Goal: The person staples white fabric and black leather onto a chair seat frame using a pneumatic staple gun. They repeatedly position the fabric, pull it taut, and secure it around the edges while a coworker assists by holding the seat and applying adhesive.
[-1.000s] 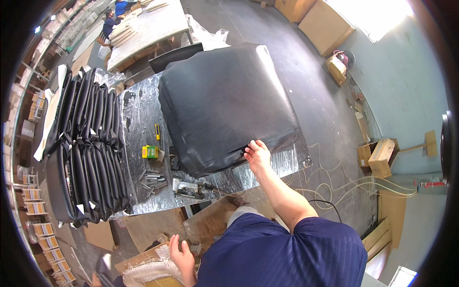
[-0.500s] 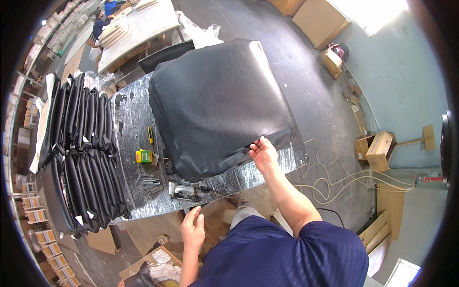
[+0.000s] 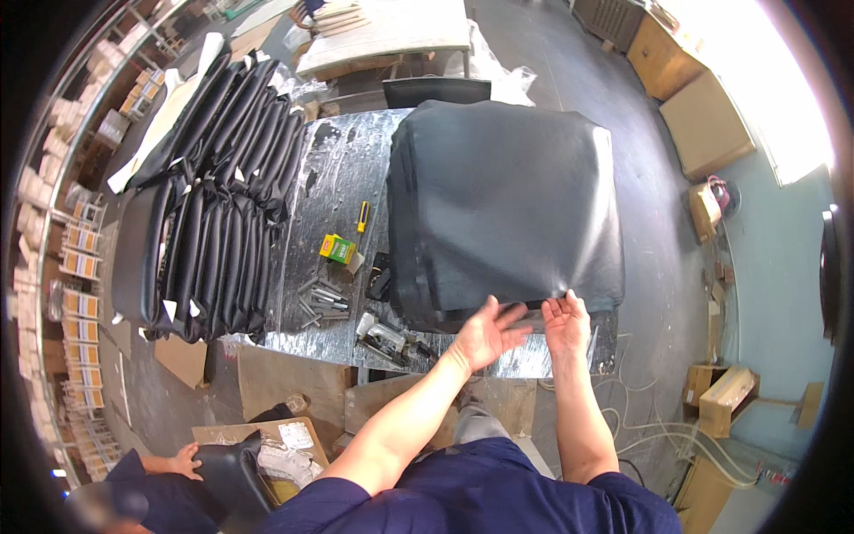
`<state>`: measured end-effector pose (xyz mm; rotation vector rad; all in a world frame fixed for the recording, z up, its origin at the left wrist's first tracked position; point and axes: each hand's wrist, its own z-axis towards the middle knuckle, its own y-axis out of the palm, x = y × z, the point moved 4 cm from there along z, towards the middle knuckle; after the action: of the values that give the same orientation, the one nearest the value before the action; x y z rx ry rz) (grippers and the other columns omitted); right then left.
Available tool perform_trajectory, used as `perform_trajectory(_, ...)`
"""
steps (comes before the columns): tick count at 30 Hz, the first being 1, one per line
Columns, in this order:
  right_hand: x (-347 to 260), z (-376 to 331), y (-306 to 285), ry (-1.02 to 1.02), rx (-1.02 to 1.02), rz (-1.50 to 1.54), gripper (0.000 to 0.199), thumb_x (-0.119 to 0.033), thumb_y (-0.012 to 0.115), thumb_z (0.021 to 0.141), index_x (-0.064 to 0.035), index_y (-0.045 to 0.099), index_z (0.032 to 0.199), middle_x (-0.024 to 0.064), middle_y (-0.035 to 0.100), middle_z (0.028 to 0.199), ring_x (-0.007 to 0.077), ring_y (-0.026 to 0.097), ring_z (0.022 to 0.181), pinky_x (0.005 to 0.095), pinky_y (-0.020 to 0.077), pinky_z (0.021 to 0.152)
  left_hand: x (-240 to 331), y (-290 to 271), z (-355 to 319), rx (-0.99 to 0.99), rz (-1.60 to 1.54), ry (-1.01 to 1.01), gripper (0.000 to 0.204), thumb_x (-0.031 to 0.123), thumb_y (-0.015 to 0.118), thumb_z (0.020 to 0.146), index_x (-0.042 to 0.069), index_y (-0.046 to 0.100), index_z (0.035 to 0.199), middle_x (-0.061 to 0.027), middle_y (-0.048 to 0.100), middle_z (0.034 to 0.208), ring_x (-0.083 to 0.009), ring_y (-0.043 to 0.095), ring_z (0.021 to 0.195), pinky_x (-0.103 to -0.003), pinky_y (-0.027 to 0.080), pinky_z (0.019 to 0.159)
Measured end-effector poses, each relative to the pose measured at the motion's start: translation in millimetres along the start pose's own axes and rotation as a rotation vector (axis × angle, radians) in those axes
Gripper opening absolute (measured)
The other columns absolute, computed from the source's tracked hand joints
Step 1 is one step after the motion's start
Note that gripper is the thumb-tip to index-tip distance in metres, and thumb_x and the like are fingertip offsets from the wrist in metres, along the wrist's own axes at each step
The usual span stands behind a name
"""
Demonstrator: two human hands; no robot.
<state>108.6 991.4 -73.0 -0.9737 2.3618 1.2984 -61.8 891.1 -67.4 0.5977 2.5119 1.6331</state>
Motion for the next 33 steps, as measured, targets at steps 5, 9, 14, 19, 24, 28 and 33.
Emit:
perform_trajectory(5,-15.4,-11.8,-11.2,-0.022,-0.024,-0.139,0.014,-0.013,0.072,0.105,-0.0131,0.061,0.097,0.0068,0.073,0.09,0.0261,0.076,0.082,0.0411,0.0664,0.077,77.1,-28.4,-9.2,0.291,-0.245,0.532,0.054,0.033,0.068,0.111,0.004,0.053,0.154,-0.0173,0.06,0.158,-0.0382,0.059,0.143,-0.059,0.046,0.123)
perform_trajectory(9,6.2,-30.0,-34.6,0.06,0.085,-0.199,0.015,-0.012,0.073,0.105,-0.0115,0.06,0.097,0.0069,0.072,0.089,0.0247,0.077,0.079,0.0401,0.0673,0.073,84.3,-37.8,-45.5,0.375,-0.021,0.628,0.039,0.023,0.062,0.114,0.006,0.059,0.149,-0.0124,0.067,0.147,-0.0316,0.065,0.135,-0.053,0.054,0.116)
perform_trajectory(14,26.4,-50.5,-81.8,0.179,0.172,-0.242,0.015,-0.015,0.075,0.105,-0.0138,0.062,0.097,0.0046,0.072,0.087,0.024,0.076,0.079,0.0421,0.0661,0.076,34.4,-50.4,-112.4,0.621,0.209,0.533,0.036,0.021,0.068,0.112,0.006,0.065,0.144,-0.0049,0.073,0.132,-0.021,0.071,0.118,-0.037,0.059,0.096)
perform_trajectory(19,25.8,-66.8,-105.5,0.267,0.205,-0.269,0.013,-0.021,0.075,0.107,-0.016,0.064,0.103,0.0036,0.071,0.088,0.0232,0.074,0.081,0.0437,0.0639,0.081,18.8,-70.5,-145.2,0.355,0.184,0.419,0.044,0.017,0.068,0.109,0.008,0.062,0.152,-0.0039,0.07,0.143,-0.022,0.067,0.13,-0.043,0.056,0.106)
perform_trajectory(24,28.8,-72.1,-105.3,0.252,0.181,-0.305,0.015,-0.023,0.074,0.108,-0.0147,0.062,0.102,0.0045,0.071,0.087,0.0239,0.075,0.081,0.0429,0.0659,0.075,62.2,-106.4,-136.4,0.377,0.172,0.372,0.049,0.036,0.069,0.11,0.007,0.058,0.148,-0.0153,0.066,0.144,-0.0301,0.073,0.119,-0.049,0.059,0.105)
perform_trajectory(28,28.9,-73.0,-107.3,0.244,0.157,-0.322,0.017,-0.017,0.075,0.107,-0.0165,0.062,0.095,0.0044,0.075,0.09,0.0237,0.077,0.08,0.0405,0.0673,0.073,107.8,-127.6,-115.7,0.719,0.322,0.459,0.049,0.045,0.075,0.106,0.01,0.059,0.136,-0.0096,0.071,0.118,-0.0238,0.075,0.096,-0.041,0.063,0.076)
perform_trajectory(33,25.1,-77.2,-110.5,0.22,0.175,-0.351,0.022,-0.009,0.076,0.104,-0.0137,0.058,0.094,0.0068,0.071,0.086,0.0243,0.075,0.076,0.0423,0.0671,0.07,139.0,-112.2,-93.4,0.737,0.493,0.567,0.022,0.025,0.077,0.105,0.011,0.068,0.12,-0.0006,0.071,0.1,-0.0129,0.068,0.077,-0.034,0.059,0.069)
